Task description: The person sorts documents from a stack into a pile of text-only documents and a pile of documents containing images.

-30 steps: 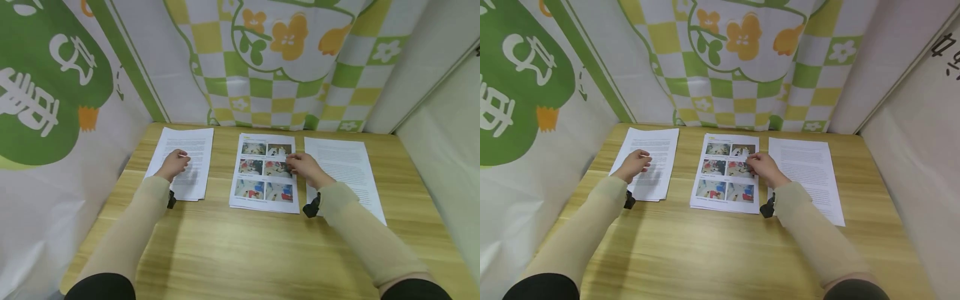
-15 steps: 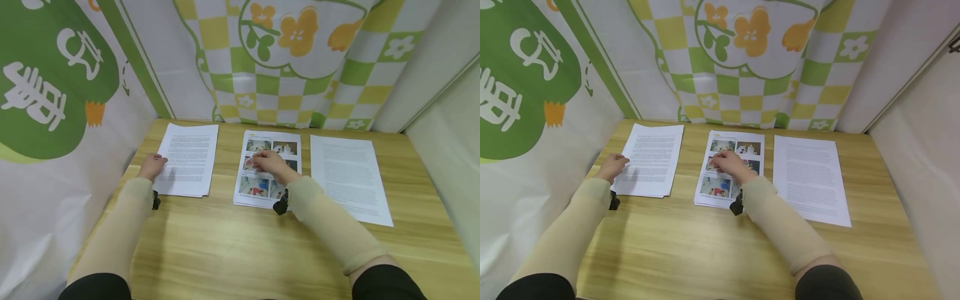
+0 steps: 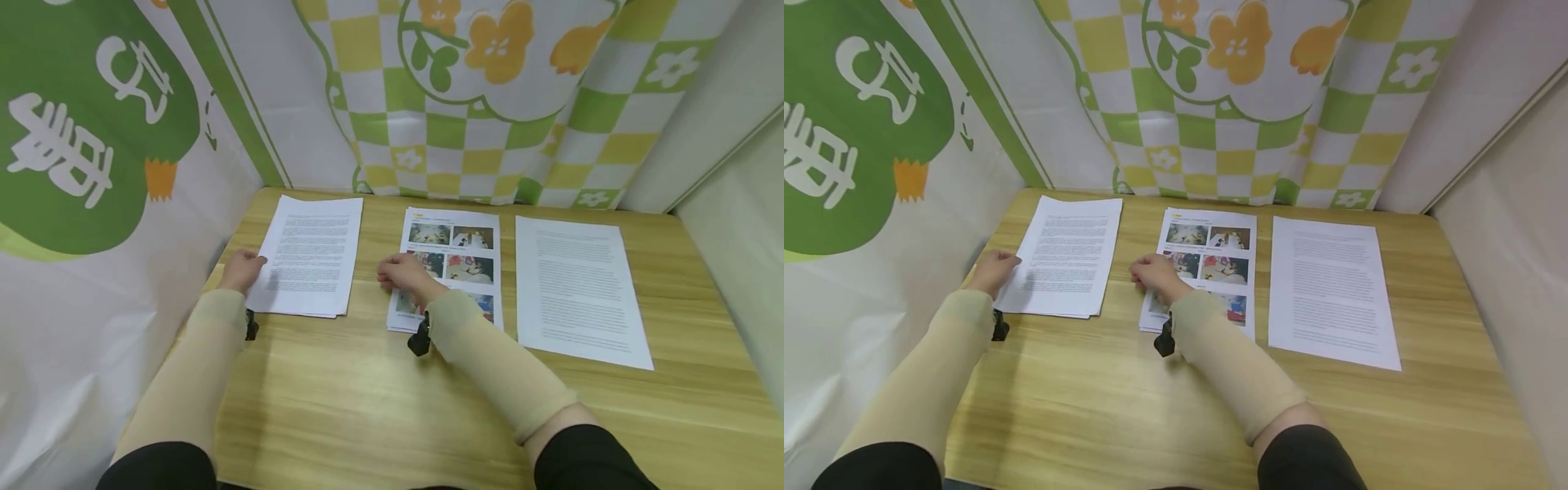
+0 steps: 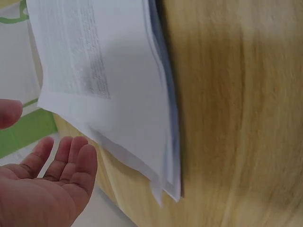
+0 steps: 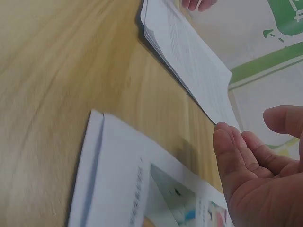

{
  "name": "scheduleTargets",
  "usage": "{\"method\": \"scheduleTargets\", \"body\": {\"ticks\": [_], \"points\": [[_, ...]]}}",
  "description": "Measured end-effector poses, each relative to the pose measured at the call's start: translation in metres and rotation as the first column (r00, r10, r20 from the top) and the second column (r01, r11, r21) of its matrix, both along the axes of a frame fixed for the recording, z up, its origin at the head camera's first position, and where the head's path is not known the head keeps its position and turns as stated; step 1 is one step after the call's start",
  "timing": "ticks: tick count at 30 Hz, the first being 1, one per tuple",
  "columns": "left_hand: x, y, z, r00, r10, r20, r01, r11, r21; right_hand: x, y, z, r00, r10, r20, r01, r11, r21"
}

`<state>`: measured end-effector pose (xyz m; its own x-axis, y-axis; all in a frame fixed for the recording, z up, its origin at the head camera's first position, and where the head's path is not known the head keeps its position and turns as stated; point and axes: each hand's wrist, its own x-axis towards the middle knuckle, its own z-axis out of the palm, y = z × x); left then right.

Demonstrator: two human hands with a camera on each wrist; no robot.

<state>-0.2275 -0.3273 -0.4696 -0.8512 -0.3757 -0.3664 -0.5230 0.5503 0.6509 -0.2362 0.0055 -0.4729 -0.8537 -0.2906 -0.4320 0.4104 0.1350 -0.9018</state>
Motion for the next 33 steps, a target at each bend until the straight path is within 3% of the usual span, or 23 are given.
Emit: {"method": "scheduleTargets", "body": {"ticks": [10, 18, 24, 29, 33], "points": [[0.007, -0.001, -0.011, 0.999, 0.036, 0.038, -0.037, 0.999, 0.007, 0.009, -0.025, -0.013, 0.999, 0.042, 0.017, -0.042, 0.999, 0.005], [0.004, 0.0, -0.008, 0.999, 0.015, 0.044, -0.015, 1.0, 0.004, 0.009, -0.045, -0.022, 0.996, -0.018, 0.092, 0.027, 0.994, -0.101], [0.006, 0.002, -0.012, 0.998, 0.011, 0.066, -0.011, 1.0, 0.008, 0.012, -0.051, -0.025, 0.989, -0.009, 0.149, 0.031, 0.989, -0.144], [0.004, 0.006, -0.006, 0.998, -0.023, 0.052, 0.023, 1.0, 0.003, 0.011, -0.051, -0.021, 0.986, -0.017, 0.164, 0.044, 0.985, -0.165], [0.001, 0.007, -0.001, 0.996, -0.043, 0.078, 0.044, 0.999, -0.023, 0.011, -0.05, -0.015, 0.982, -0.024, 0.188, 0.06, 0.98, -0.189]]}}
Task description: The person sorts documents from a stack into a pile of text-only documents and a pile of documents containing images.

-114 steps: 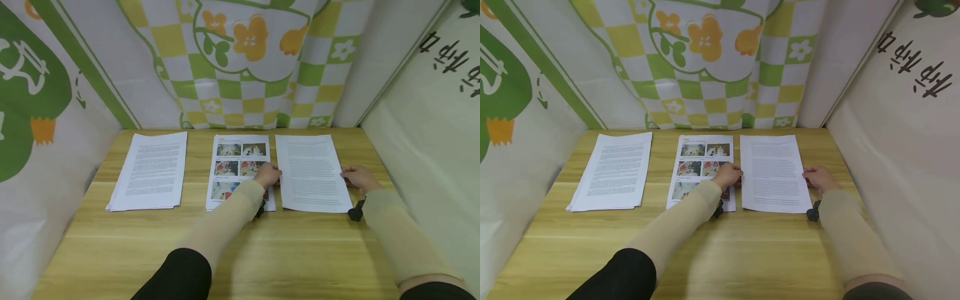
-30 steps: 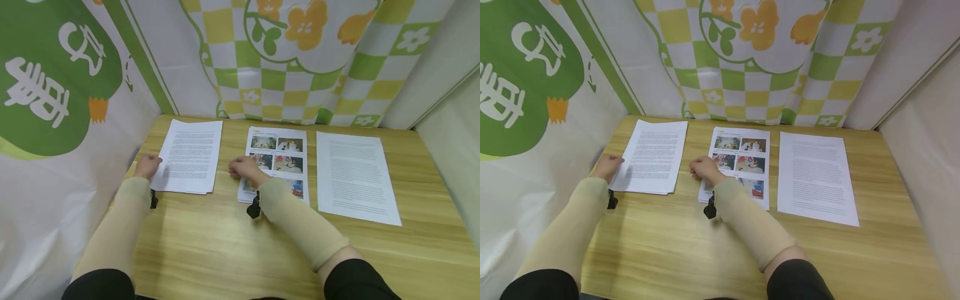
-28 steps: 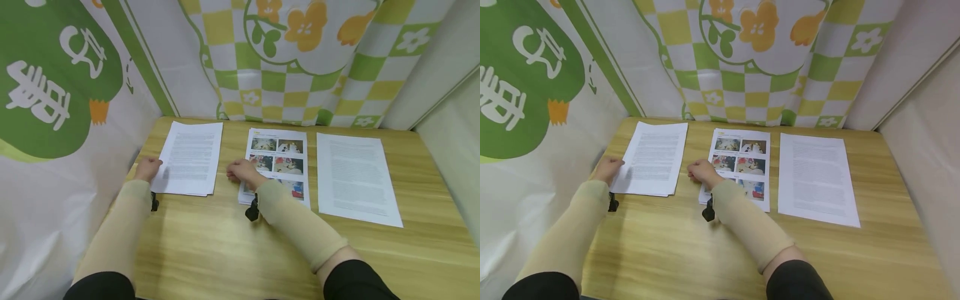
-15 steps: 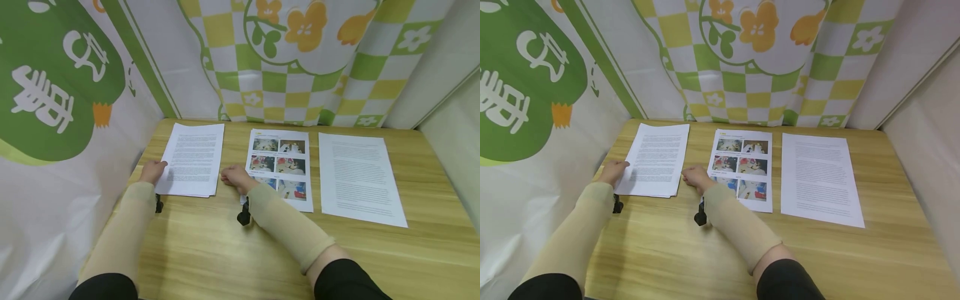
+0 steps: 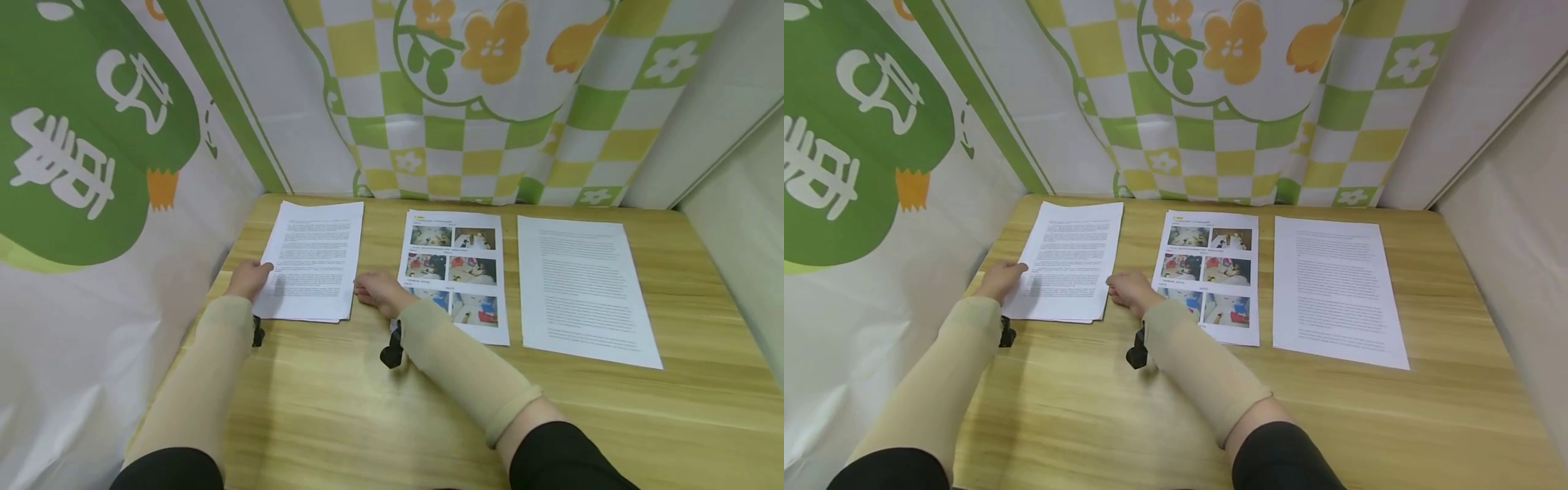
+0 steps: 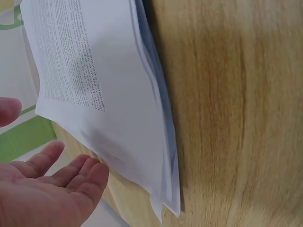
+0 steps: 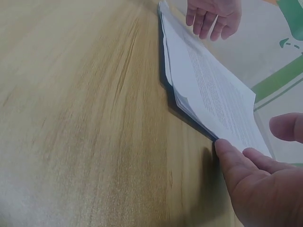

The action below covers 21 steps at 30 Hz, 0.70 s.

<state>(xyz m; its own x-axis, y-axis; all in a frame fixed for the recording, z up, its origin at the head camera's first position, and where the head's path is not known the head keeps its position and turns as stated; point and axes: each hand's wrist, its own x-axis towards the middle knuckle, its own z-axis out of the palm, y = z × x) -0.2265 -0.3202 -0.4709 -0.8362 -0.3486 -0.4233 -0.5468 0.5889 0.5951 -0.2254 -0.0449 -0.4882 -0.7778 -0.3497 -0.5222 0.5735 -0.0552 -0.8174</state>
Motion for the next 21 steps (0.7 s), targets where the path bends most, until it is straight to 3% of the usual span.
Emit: {"method": "scheduleTargets", "body": {"ticks": [6, 13, 21], "points": [[-0.001, -0.0015, 0.0015, 0.996, -0.086, 0.005, 0.086, 0.996, -0.028, 0.0006, -0.0021, 0.0027, 1.0, 0.003, 0.021, -0.003, 1.0, -0.018], [-0.0046, -0.0038, -0.0023, 0.997, -0.071, 0.011, 0.071, 0.997, -0.03, -0.0015, -0.0026, 0.0023, 0.999, 0.012, 0.045, -0.01, 0.999, -0.045], [-0.0051, -0.0009, 0.0012, 0.99, -0.135, 0.028, 0.136, 0.989, -0.056, -0.0023, -0.0024, 0.0028, 0.997, 0.052, 0.059, -0.049, 0.998, -0.05]]}}
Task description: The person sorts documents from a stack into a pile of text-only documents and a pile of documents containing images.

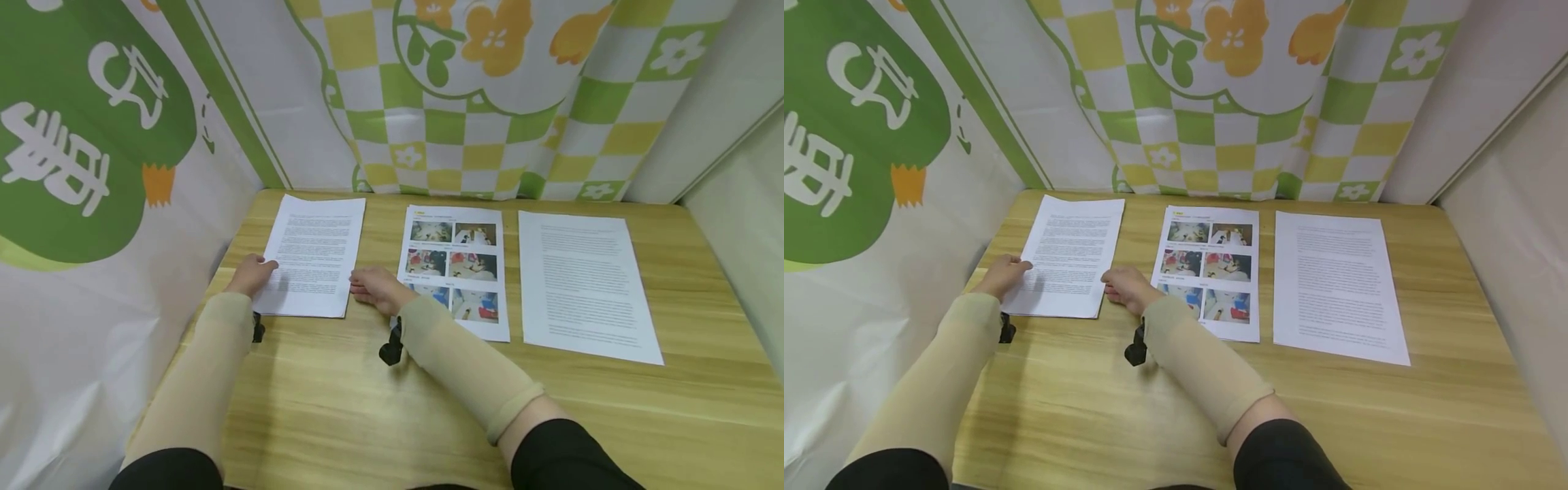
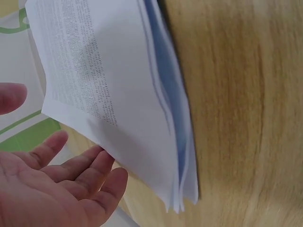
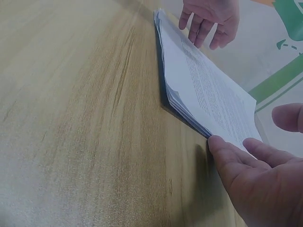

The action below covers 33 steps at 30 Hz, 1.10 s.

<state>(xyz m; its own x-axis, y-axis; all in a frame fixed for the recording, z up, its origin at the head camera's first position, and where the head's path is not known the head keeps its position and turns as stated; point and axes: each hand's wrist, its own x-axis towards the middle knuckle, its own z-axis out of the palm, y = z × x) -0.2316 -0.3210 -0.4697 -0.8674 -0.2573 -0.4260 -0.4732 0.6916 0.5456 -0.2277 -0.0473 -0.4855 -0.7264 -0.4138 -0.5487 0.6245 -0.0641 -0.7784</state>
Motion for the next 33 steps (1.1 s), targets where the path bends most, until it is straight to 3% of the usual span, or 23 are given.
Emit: {"method": "scheduleTargets", "body": {"ticks": [12, 19, 23, 28, 33], "points": [[0.003, 0.005, 0.012, 0.992, -0.111, 0.064, 0.115, 0.991, -0.062, 0.003, 0.003, 0.005, 1.0, 0.021, 0.002, -0.021, 1.0, 0.0], [0.006, 0.008, 0.018, 0.991, -0.102, 0.085, 0.109, 0.99, -0.091, 0.006, 0.002, 0.009, 0.999, 0.05, -0.008, -0.049, 0.999, 0.012], [0.003, 0.008, 0.018, 0.994, -0.084, 0.072, 0.091, 0.991, -0.1, 0.007, 0.002, 0.012, 0.998, 0.056, -0.018, -0.056, 0.998, 0.023], [0.001, 0.005, 0.018, 1.0, -0.016, 0.026, 0.017, 0.998, -0.053, 0.006, 0.003, 0.011, 0.997, 0.056, -0.053, -0.052, 0.996, 0.066], [0.002, 0.001, 0.018, 0.994, -0.109, -0.005, 0.108, 0.99, -0.091, 0.005, 0.001, 0.005, 0.994, -0.002, -0.112, 0.01, 0.998, 0.069]]}}
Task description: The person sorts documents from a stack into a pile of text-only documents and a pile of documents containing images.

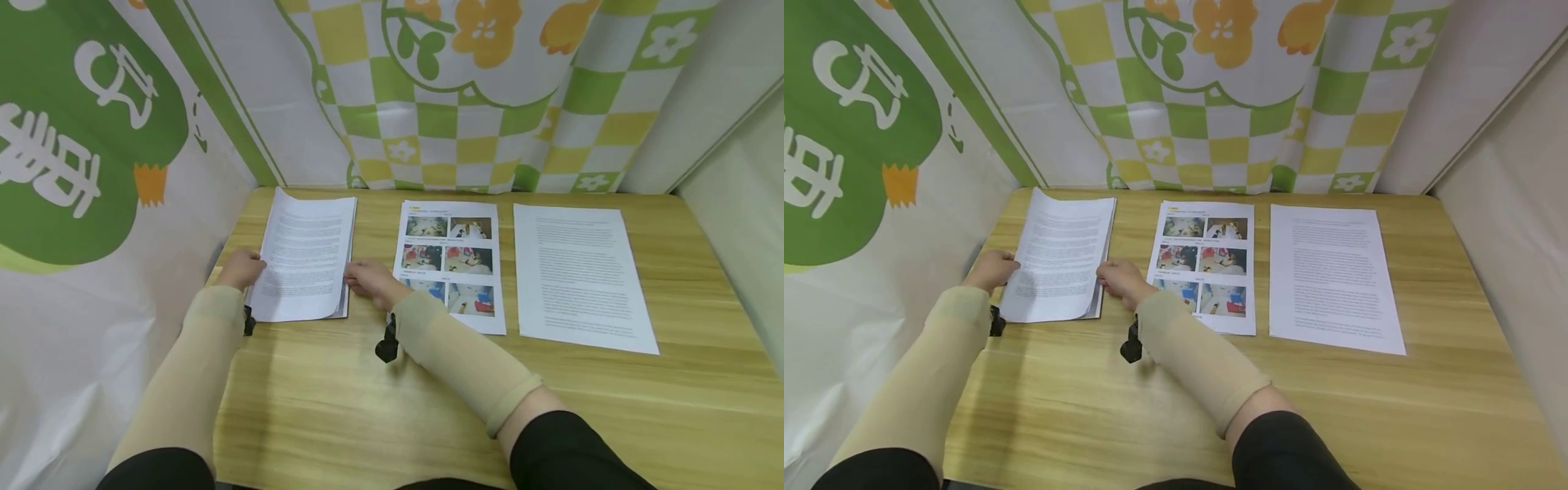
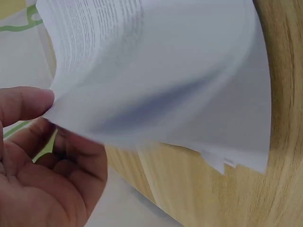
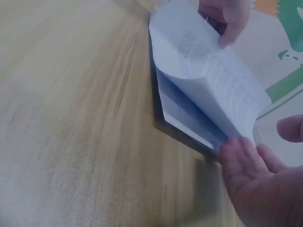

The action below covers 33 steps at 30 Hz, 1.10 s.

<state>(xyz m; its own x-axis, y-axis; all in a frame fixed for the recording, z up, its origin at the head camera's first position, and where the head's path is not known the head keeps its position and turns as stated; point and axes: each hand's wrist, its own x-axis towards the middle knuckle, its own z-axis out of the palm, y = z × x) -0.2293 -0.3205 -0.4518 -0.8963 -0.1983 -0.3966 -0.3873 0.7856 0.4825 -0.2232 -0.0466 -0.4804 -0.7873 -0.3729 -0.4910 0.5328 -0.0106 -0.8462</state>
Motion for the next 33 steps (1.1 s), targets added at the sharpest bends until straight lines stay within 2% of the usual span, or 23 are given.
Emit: {"method": "scheduleTargets", "body": {"ticks": [2, 4, 7, 10, 13, 21, 25, 30, 33], "points": [[0.001, -0.001, -0.002, 0.999, -0.033, -0.004, 0.033, 0.999, 0.004, -0.001, -0.001, -0.004, 0.999, -0.036, 0.005, 0.036, 0.999, -0.008], [0.002, 0.001, -0.005, 0.999, -0.035, -0.012, 0.035, 0.998, 0.046, -0.001, -0.001, -0.008, 0.997, -0.071, 0.004, 0.071, 0.997, 0.016], [0.001, 0.005, -0.008, 0.999, -0.033, -0.04, 0.036, 0.995, 0.09, -0.001, 0.002, -0.013, 0.994, -0.098, -0.044, 0.103, 0.988, 0.119], [0.001, 0.01, -0.009, 0.998, -0.028, -0.063, 0.034, 0.995, 0.093, 0.0, 0.007, -0.014, 0.99, -0.099, -0.102, 0.12, 0.967, 0.224], [0.001, 0.012, -0.009, 0.998, -0.002, -0.069, 0.01, 0.994, 0.105, 0.001, 0.01, -0.014, 0.987, -0.085, -0.133, 0.119, 0.953, 0.279], [0.001, 0.008, -0.014, 0.994, 0.088, -0.057, -0.078, 0.983, 0.166, 0.001, 0.013, -0.016, 0.985, -0.052, -0.161, 0.105, 0.934, 0.34], [0.0, 0.003, -0.017, 0.991, 0.112, -0.074, -0.101, 0.985, 0.141, -0.002, 0.014, -0.02, 0.988, -0.074, -0.138, 0.114, 0.943, 0.312], [-0.001, -0.001, -0.022, 0.987, 0.145, -0.062, -0.135, 0.981, 0.141, -0.004, 0.014, -0.023, 0.991, -0.126, -0.053, 0.133, 0.977, 0.164], [0.0, 0.0, -0.021, 0.984, 0.17, -0.057, -0.16, 0.975, 0.155, -0.005, 0.013, -0.023, 0.989, -0.144, -0.026, 0.146, 0.983, 0.113]]}}
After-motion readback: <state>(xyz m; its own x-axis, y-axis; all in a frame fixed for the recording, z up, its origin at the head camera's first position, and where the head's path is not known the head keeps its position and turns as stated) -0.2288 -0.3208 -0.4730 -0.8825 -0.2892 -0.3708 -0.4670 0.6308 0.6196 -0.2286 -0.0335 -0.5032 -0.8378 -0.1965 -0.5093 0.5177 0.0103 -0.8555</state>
